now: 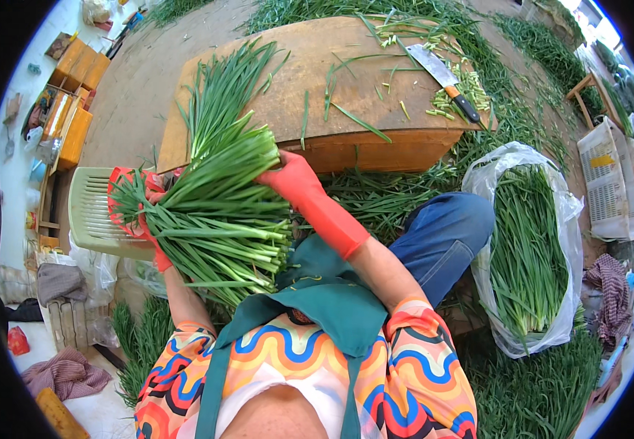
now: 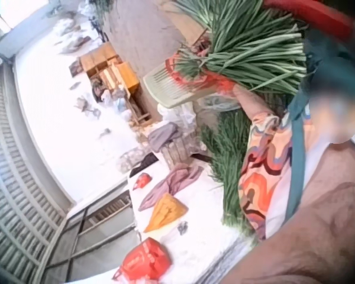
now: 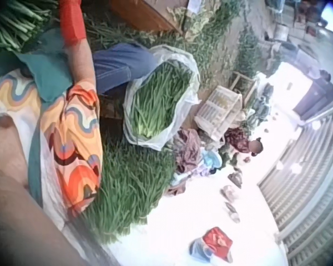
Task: The person gathers green onions, aligns them into neat bundles, and ties them with red rubber bands. The person places the finished bundles on a wooden table and continues processing more onions from a large pile.
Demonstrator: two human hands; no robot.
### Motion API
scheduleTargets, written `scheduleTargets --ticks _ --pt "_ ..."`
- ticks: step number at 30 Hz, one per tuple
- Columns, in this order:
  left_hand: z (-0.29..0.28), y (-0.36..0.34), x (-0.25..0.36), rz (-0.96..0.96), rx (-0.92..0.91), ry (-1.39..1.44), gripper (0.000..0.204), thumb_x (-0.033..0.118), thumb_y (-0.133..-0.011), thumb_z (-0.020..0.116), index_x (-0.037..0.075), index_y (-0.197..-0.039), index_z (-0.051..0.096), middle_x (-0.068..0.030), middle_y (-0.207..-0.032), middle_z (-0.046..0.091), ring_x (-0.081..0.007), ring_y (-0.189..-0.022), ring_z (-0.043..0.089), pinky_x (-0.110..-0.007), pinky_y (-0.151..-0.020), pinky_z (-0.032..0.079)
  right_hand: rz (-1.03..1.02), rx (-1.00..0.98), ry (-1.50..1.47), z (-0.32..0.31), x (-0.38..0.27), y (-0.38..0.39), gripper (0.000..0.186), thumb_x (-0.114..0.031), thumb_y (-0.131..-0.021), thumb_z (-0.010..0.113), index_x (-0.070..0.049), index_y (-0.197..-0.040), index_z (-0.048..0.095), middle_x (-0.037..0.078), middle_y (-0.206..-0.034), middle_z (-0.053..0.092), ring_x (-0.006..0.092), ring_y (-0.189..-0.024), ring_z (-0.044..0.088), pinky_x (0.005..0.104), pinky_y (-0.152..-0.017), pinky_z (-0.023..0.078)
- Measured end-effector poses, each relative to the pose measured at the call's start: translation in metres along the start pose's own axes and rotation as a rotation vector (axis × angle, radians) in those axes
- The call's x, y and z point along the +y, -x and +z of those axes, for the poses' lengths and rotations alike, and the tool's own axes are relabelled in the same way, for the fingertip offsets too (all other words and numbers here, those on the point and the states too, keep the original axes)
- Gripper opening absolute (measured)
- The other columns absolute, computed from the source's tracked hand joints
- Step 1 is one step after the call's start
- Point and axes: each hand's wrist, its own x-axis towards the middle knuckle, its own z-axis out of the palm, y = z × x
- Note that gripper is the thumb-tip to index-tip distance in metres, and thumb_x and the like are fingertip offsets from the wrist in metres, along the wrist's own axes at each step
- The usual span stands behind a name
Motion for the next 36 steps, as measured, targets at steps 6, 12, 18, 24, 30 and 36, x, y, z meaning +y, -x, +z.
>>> scheduleTargets --ticks 6,12,18,24,30,36 --pt "0.000 0.002 -0.001 -0.003 -0.099 0.071 0.015 0.022 -0.080 0.054 0.010 -0.085 0.046 0.0023 -0.071 0.048 -0.0118 -0.074 0.044 -0.030 -0.081 0.035 -0.232 0.064 0.101 -0.036 0.003 0.015 0.016 -0.010 -0.073 0.062 0.001 -0.084 0.063 0.007 -0.096 0.062 0.0116 -0.085 0.055 0.0249 -0.078 0.042" --pt "-0.004 0.001 0.002 0.022 -0.157 0.112 0.015 0.022 -0.080 0.054 0.011 -0.084 0.045 0.0026 -0.070 0.047 -0.0116 -0.073 0.044 -0.030 -0.081 0.035 -0.007 0.081 1.166 -0.119 0.007 0.032 0.058 -0.027 -0.068 0.068 -0.004 -0.116 0.047 0.013 -0.119 0.048 0.0250 -0.102 0.051 0.0330 -0.082 0.043" --pt "-0.007 -0.004 0.003 0.023 -0.194 0.125 0.015 0.022 -0.079 0.055 0.011 -0.082 0.044 0.0029 -0.069 0.046 -0.0115 -0.072 0.043 -0.030 -0.081 0.035 0.270 -0.486 0.205 -0.031 0.038 0.073 0.038 -0.018 -0.078 0.055 -0.002 -0.112 0.049 0.009 -0.090 0.061 0.0170 -0.076 0.056 0.0289 -0.072 0.044" --pt "-0.008 -0.001 0.006 0.030 -0.220 0.132 0.016 0.021 -0.078 0.055 0.011 -0.081 0.044 0.0032 -0.069 0.045 -0.0114 -0.071 0.042 -0.030 -0.081 0.035 0.001 0.011 0.984 -0.140 0.050 0.043 0.016 -0.012 -0.080 0.048 -0.004 -0.086 0.061 0.007 -0.077 0.061 0.0163 -0.062 0.055 0.0278 -0.059 0.045" --pt "-0.010 -0.004 0.008 0.034 -0.243 0.133 0.016 0.021 -0.078 0.056 0.012 -0.080 0.043 0.0035 -0.068 0.044 -0.0113 -0.070 0.042 -0.030 -0.080 0.035 0.010 0.110 0.628 -0.084 -0.048 0.011 0.038 -0.027 -0.075 0.061 -0.007 -0.107 0.057 0.012 -0.092 0.062 0.0195 -0.082 0.059 0.0295 -0.073 0.044" --pt "-0.008 -0.007 0.010 0.023 -0.261 0.132 0.017 0.021 -0.077 0.056 0.012 -0.079 0.042 0.0038 -0.067 0.043 -0.0112 -0.070 0.041 -0.030 -0.080 0.035 0.067 -0.129 0.540 -0.019 -0.052 -0.007 0.025 -0.025 -0.076 0.059 -0.003 -0.089 0.063 0.009 -0.082 0.063 0.0150 -0.075 0.057 0.0283 -0.072 0.044"
